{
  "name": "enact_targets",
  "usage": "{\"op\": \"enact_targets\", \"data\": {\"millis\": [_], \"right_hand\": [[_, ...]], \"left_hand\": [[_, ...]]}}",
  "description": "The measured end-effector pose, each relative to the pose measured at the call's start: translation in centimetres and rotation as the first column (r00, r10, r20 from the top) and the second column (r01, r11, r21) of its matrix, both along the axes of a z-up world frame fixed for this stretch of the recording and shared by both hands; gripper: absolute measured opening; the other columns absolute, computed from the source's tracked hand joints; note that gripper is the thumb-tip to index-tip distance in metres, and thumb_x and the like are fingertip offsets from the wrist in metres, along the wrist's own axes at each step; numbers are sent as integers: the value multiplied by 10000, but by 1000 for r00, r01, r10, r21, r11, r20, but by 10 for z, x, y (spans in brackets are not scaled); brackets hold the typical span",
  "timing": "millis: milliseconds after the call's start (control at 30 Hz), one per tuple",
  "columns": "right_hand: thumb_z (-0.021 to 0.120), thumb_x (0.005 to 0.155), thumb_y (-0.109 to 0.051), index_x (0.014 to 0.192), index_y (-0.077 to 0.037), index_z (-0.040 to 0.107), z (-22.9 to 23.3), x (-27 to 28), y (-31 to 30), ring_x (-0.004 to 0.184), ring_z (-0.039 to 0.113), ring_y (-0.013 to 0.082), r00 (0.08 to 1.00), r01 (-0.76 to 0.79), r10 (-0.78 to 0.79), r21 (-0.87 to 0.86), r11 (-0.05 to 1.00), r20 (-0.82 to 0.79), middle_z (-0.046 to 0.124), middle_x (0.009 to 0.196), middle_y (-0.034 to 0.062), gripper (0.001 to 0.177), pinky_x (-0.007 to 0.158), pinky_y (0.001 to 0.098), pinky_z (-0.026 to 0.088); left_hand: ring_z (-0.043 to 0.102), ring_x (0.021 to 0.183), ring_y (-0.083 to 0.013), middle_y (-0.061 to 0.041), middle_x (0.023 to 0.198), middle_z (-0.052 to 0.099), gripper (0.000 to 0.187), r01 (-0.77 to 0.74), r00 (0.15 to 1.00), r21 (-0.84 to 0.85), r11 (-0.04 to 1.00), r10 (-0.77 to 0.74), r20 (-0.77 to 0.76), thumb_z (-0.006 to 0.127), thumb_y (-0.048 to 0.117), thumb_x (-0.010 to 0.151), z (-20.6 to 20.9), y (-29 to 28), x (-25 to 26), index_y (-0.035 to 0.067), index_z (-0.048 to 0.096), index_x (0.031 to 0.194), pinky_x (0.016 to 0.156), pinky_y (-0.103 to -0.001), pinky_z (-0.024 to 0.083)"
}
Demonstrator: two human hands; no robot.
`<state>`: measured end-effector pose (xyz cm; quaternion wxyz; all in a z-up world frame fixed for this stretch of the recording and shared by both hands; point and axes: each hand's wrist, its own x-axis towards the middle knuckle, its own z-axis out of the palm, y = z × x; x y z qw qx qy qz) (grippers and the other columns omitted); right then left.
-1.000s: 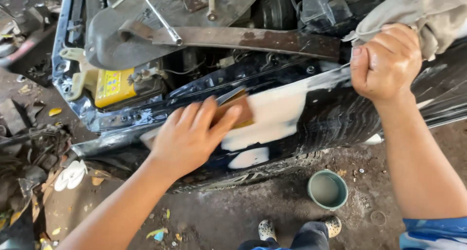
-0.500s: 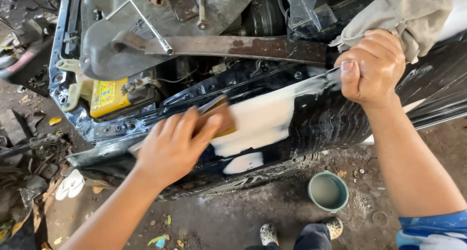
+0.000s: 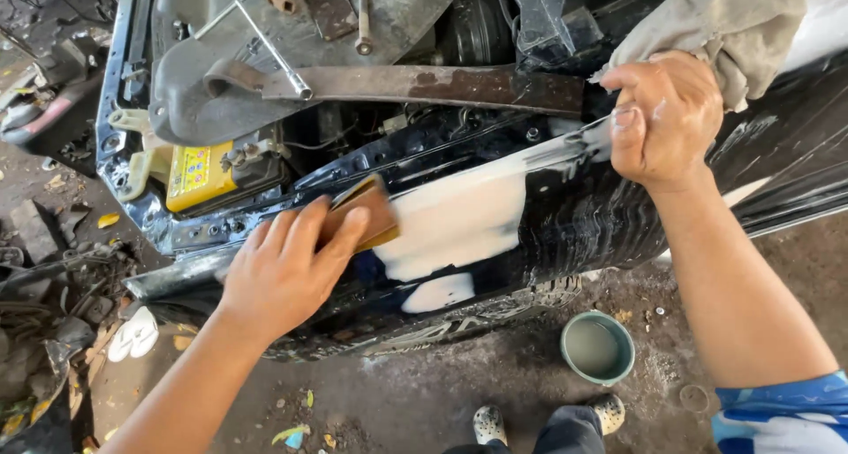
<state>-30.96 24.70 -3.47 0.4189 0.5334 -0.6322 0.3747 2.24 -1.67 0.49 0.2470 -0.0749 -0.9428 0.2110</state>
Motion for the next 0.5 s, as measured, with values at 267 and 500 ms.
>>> {"op": "enact_targets", "data": {"millis": [267,500], "right_hand": [[493,947,-16,1250,133,577,-41,67,42,1147,620,477,996,15,-18,36,999,90,669,1186,269,348,1100,552,460],[751,814,-95,1179,-101,666,-503,237,191,821,708,224,445,134,-426,412,901,788,704,1012,133,375,685,370,602]], "left_hand": [[613,970,-272,-133,1132,579,569,225,968,139,964,-237,77,556,137,1040,0,98,-143,107,410,1589,724,-373,542],[588,971,-250,-168,1230,575,617,199,979,12,980,-200,43,558,188,978,4,100,-147,156,389,1571,738,-334,523]]}}
